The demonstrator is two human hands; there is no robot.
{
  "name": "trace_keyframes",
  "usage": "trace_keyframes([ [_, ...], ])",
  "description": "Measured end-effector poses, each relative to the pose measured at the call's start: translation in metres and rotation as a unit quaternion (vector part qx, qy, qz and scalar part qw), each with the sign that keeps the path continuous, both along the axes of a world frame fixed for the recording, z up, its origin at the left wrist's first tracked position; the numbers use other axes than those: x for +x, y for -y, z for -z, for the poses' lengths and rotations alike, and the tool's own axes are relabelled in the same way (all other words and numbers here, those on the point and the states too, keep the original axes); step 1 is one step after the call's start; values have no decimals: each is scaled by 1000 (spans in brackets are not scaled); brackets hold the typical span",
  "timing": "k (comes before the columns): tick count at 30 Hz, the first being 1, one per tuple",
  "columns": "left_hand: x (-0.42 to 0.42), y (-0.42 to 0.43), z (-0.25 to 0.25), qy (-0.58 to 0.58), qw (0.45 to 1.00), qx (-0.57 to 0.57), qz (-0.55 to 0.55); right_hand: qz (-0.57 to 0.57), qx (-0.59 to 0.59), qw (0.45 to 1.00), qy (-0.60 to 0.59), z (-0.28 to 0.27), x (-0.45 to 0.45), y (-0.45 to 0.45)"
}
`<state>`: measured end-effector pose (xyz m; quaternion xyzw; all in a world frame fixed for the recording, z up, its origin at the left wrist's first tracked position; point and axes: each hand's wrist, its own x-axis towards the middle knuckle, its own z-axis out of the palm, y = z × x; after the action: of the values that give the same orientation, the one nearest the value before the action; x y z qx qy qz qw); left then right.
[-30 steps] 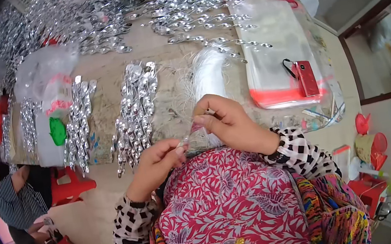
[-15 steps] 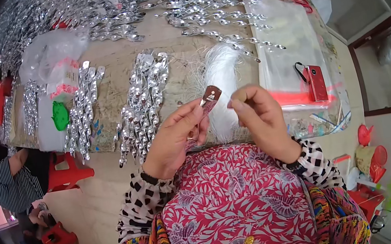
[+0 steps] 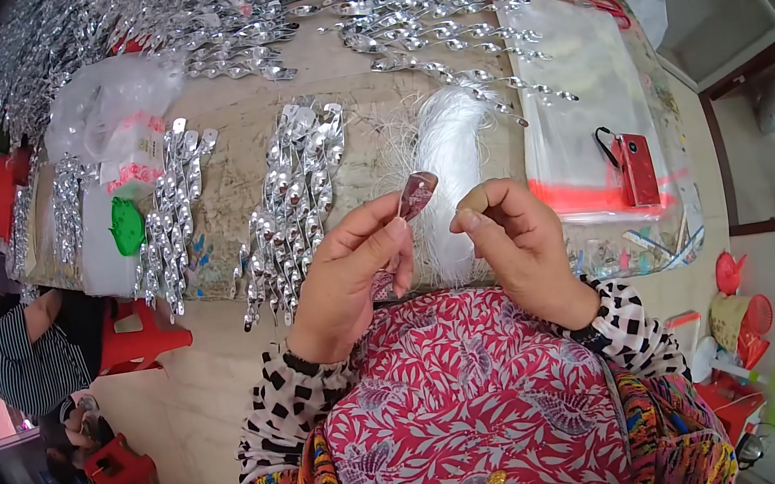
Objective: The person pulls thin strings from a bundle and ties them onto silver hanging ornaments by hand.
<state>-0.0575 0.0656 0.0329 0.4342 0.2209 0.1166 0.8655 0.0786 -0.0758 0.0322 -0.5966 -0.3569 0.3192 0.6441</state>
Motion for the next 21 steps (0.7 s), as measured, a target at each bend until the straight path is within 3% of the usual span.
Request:
trace_keyframes([
  [21, -4, 10, 1, -14, 997, 79, -12, 6, -6, 999, -41, 4, -2, 0],
])
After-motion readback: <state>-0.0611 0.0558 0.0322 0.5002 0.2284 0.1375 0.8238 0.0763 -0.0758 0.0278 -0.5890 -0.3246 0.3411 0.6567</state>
